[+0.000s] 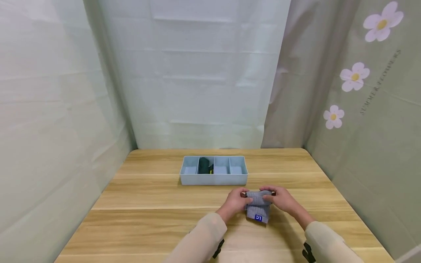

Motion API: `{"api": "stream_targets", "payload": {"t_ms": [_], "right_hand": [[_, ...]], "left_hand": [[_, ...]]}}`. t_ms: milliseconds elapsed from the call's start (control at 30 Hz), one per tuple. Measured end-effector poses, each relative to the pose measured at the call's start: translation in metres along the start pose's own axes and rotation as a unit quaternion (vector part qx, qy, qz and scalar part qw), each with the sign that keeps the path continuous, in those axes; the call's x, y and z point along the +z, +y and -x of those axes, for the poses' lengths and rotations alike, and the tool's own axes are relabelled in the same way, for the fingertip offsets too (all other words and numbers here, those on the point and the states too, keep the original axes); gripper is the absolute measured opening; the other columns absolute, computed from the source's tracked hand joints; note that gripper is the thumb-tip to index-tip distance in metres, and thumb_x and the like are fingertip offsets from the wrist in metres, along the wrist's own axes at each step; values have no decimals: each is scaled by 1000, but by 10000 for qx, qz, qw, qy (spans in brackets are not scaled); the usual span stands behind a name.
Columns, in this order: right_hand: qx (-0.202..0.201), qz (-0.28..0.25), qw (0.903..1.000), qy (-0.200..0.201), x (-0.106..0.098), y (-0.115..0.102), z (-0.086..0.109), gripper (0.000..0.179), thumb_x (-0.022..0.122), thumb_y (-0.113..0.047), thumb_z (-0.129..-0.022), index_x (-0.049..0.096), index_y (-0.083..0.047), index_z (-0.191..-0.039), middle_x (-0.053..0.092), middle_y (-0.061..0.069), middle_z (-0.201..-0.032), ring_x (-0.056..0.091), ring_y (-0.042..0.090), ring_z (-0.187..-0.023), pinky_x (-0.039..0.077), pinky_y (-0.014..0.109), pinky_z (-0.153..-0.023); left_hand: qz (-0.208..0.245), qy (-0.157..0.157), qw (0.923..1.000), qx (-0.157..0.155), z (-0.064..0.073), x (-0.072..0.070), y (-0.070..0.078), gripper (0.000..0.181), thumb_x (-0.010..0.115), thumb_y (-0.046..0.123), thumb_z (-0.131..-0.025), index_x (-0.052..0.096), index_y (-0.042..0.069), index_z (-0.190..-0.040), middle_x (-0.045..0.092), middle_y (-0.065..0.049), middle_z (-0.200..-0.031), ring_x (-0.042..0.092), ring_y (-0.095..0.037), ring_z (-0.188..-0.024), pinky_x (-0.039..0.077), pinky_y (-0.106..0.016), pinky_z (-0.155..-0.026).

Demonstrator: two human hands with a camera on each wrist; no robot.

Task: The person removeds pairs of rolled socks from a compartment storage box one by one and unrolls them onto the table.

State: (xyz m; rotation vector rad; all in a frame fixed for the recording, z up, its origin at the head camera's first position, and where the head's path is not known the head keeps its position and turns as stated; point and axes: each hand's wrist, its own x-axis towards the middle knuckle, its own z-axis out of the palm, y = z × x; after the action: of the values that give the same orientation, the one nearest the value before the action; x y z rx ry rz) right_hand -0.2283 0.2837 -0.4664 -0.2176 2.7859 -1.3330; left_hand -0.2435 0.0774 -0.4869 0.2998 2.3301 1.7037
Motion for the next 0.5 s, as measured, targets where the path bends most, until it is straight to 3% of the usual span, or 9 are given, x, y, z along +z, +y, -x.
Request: {"api": "stream_targets", "payload": {"t_ms": [200,500], "right_hand": [[-356,752,9965,61,1,11,-6,26,68,-7,-91,71,-3,-117,66,17,-121,60,34,-111,48,53,-93],[-275,933,9951,198,-1,14,-2,27,68,-8,-91,70,-2,-118,66,20,-121,59,37,-113,45,56,-96]], "left_hand": [[-299,-1,9992,267,5,-5,-3,39,73,4,-88,63,-1,-126,64,-8,-92,61,-18,-70,52,-28,-61],[-682,60,9960,577,10,-18,-4,39,72,7,-90,62,-2,-127,66,-15,-106,62,-25,-97,53,-40,-84]]}}
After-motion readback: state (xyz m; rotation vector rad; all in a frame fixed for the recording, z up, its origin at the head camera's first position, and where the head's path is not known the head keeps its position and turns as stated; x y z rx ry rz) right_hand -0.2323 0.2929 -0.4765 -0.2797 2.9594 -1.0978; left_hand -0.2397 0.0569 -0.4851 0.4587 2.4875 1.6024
